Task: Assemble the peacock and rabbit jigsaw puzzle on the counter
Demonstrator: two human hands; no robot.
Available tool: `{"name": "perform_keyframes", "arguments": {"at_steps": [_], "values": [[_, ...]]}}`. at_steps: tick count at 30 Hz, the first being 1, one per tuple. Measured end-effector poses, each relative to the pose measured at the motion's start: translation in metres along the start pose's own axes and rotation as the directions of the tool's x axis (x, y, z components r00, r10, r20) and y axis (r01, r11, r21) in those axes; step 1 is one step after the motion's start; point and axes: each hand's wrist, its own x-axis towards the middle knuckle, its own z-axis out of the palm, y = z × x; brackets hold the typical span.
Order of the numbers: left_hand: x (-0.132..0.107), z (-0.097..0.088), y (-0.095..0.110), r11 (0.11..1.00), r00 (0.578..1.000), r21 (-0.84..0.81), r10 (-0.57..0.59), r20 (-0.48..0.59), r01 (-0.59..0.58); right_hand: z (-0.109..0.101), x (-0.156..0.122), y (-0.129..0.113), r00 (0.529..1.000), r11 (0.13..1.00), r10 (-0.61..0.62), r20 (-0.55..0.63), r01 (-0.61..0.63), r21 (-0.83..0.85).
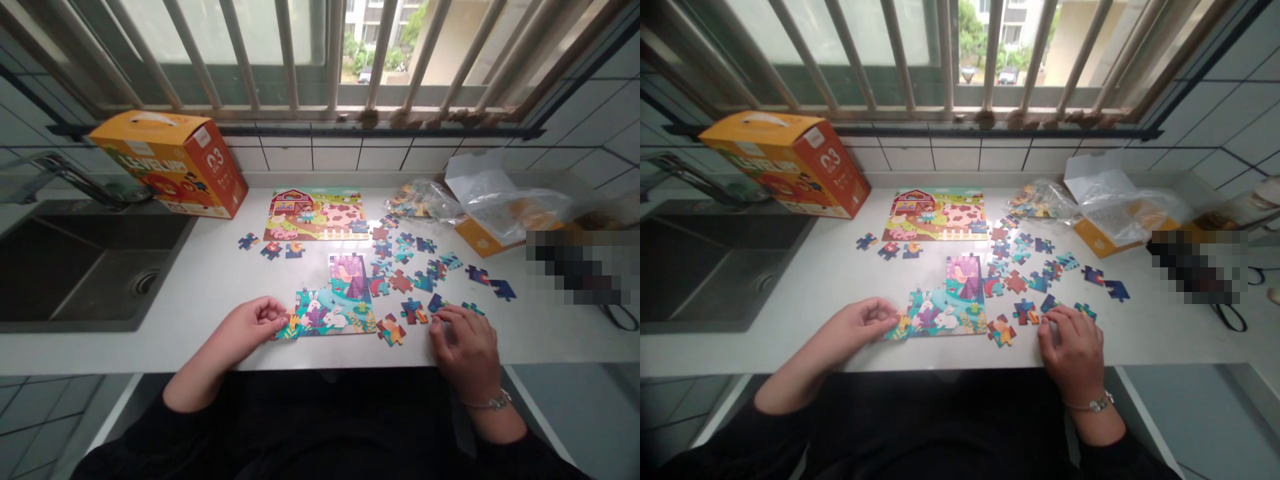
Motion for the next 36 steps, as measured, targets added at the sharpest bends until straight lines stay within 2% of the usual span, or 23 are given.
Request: {"name": "perform_keyframes", "arguments": {"at_steps": [4,7,13,22,27,36], "values": [[0.001,-0.001,-0.007,0.995,0.995,0.100,0.004,-0.104,0.006,0.000,0.000,0.000,1.000,1.000,-0.004,0.003,0.004,0.010],[0.001,-0.003,-0.007,0.977,0.989,0.213,0.024,-0.144,0.008,0.001,-0.001,0.001,1.000,1.000,0.015,0.004,-0.015,0.019],[0.000,-0.007,-0.001,0.937,0.995,0.350,0.028,-0.101,0.009,0.002,-0.001,0.001,1.000,1.000,0.016,-0.007,-0.016,0.014],[0.006,-0.009,0.009,0.907,0.997,0.417,-0.034,-0.073,0.062,0.001,0.000,0.000,1.000,1.000,0.005,-0.004,-0.005,0.010],[0.003,-0.008,0.009,0.839,0.990,0.542,0.049,-0.134,0.032,0.001,0.000,0.001,1.000,1.000,0.010,0.004,-0.010,0.010],[0.001,0.005,0.005,0.830,0.990,0.558,0.089,-0.112,-0.011,0.002,-0.002,0.002,1.000,1.000,0.018,0.012,-0.018,0.023]]}}
